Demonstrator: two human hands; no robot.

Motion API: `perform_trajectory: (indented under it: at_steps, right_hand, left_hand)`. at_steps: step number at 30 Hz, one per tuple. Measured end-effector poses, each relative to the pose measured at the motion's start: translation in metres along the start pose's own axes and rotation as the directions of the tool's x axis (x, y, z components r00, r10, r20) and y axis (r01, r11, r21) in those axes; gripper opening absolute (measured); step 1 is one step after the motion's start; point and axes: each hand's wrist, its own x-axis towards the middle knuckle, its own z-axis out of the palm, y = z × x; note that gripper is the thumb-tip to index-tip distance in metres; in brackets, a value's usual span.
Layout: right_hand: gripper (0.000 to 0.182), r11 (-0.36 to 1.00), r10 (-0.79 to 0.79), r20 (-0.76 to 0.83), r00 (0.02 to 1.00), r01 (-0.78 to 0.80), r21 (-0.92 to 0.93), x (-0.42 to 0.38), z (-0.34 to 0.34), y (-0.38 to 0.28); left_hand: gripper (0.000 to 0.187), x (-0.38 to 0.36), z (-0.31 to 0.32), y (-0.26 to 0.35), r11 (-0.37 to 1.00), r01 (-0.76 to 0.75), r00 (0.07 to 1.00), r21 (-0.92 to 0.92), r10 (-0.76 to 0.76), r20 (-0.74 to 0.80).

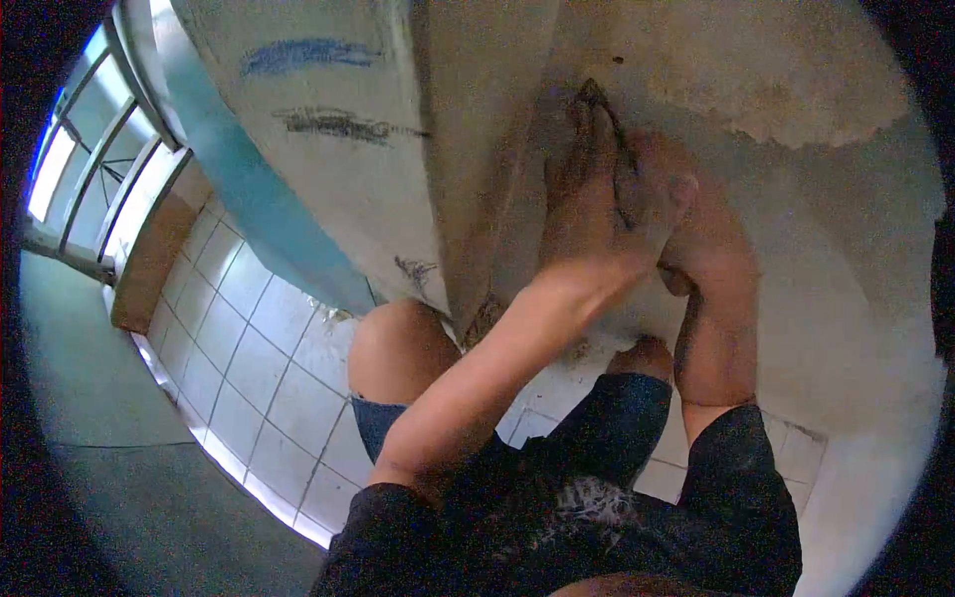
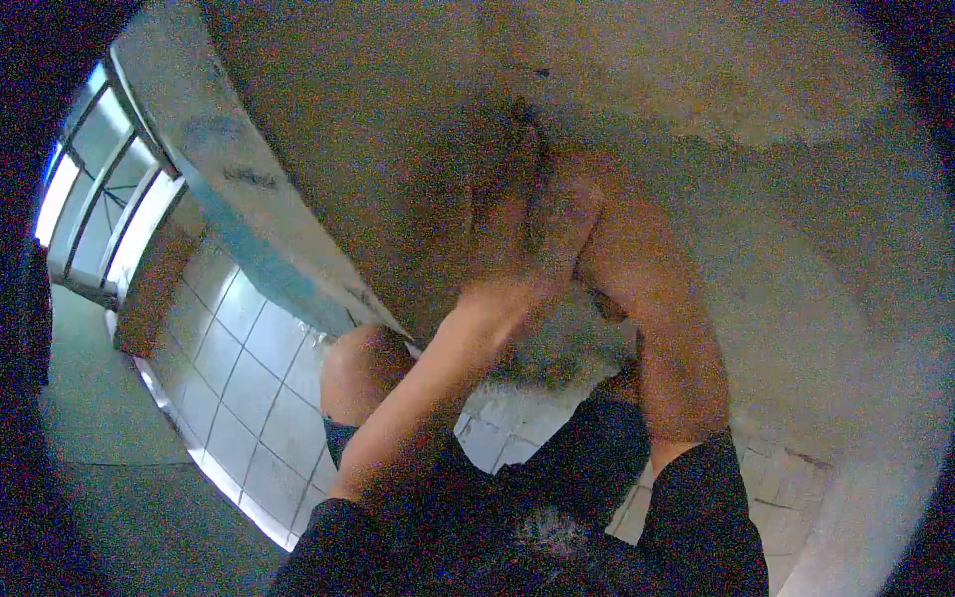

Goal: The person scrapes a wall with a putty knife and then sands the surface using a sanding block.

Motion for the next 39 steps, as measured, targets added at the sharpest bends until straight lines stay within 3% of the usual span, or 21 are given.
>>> perform_trajectory:
  at_steps: [1,5,7,11,13,14,16,17,19,20,22,26,28,32,34,35,37,39]
  right_hand:
    - [0.055,1.0,0.009,0.007,1.0,-0.009,-0.012,-0.007,-0.01,-0.001]
    - [0.056,0.998,0.052,-0.001,0.999,-0.052,-0.045,-0.01,-0.012,-0.008]
    - [0.057,0.998,0.036,0.02,0.999,-0.035,-0.054,-0.003,-0.005,-0.013]
    - [0.059,0.996,0.045,0.038,0.998,-0.042,-0.085,0.006,0.015,-0.021]
    - [0.06,0.996,0.043,0.061,0.997,-0.037,-0.087,-0.009,0.012,-0.023]
    - [0.06,0.996,0.03,0.08,0.996,-0.023,-0.09,-0.011,0.008,-0.028]
    - [0.061,0.994,0.034,0.105,0.994,-0.023,-0.11,0.003,0.017,-0.029]
    - [0.062,0.992,0.043,0.106,0.993,-0.03,-0.12,0.006,0.02,-0.031]
    - [0.063,0.99,0.062,0.098,0.993,-0.049,-0.132,-0.003,0.019,-0.034]
    - [0.063,0.99,0.055,0.102,0.993,-0.041,-0.137,-0.012,0.008,-0.037]
    - [0.064,0.988,0.047,0.121,0.992,-0.028,-0.15,-0.001,0.024,-0.043]
    - [0.066,0.987,0.047,0.138,0.989,-0.025,-0.162,0.002,0.03,-0.05]
    - [0.067,0.986,0.04,0.172,0.984,-0.011,-0.165,-0.003,0.036,-0.053]
    - [0.069,0.98,0.055,0.204,0.977,-0.013,-0.198,0.004,0.051,-0.061]
    - [0.069,0.978,0.053,0.221,0.974,-0.006,-0.209,0.002,0.051,-0.066]
    - [0.07,0.976,0.054,0.23,0.972,-0.003,-0.216,0.005,0.055,-0.069]
    - [0.071,0.973,0.058,0.237,0.97,-0.001,-0.232,0.008,0.061,-0.07]
    - [0.072,0.969,0.049,0.242,0.969,0.012,-0.246,-0.013,0.056,-0.075]
  left_hand:
    - [0.097,0.002,-0.008,0.012,0.998,0.048,0.997,0.05,-0.051,0.057]
    - [0.097,0.002,-0.024,0.03,0.997,0.062,0.991,-0.042,-0.056,0.125]
    - [0.096,0.005,-0.018,0.027,0.973,0.232,0.957,-0.003,-0.228,0.181]
    - [0.095,0.008,-0.015,0.013,0.975,0.198,0.968,0.098,-0.21,0.135]
    - [0.092,0.006,-0.033,0.024,0.981,0.18,0.956,-0.075,-0.156,0.246]
    - [0.092,0.009,-0.029,0.02,0.983,0.17,0.961,-0.07,-0.15,0.231]
    - [0.088,0.007,-0.012,0.013,0.999,-0.035,0.996,0.026,0.037,-0.083]
    - [0.088,0.007,-0.01,0.011,0.999,-0.028,0.996,0.018,0.03,-0.079]
    - [0.087,0.004,-0.007,0.008,0.955,-0.076,0.992,0.288,0.042,0.121]
    - [0.087,0.006,-0.005,0.007,0.955,-0.082,0.992,0.286,0.05,0.118]
    - [0.087,0.008,0.003,0.005,0.998,0.016,0.992,-0.056,-0.023,-0.121]
    - [0.088,0.009,-0.006,0.003,0.999,0.047,0.996,-0.006,-0.047,-0.071]
    - [0.088,0.011,-0.014,0.012,0.992,0.103,0.994,-0.074,-0.101,0.029]
    - [0.09,0.009,-0.023,0.029,0.999,0.038,0.988,-0.005,-0.038,-0.148]
    - [0.092,0.012,-0.02,0.014,0.978,0.13,0.992,-0.164,-0.126,0.03]
    - [0.092,0.013,-0.018,0.01,0.978,0.129,0.992,-0.166,-0.126,0.024]
    - [0.093,0.013,-0.012,0.007,0.983,-0.074,0.991,0.167,0.091,-0.098]
    - [0.092,0.012,-0.01,0.01,0.995,-0.063,0.992,0.083,0.071,-0.104]
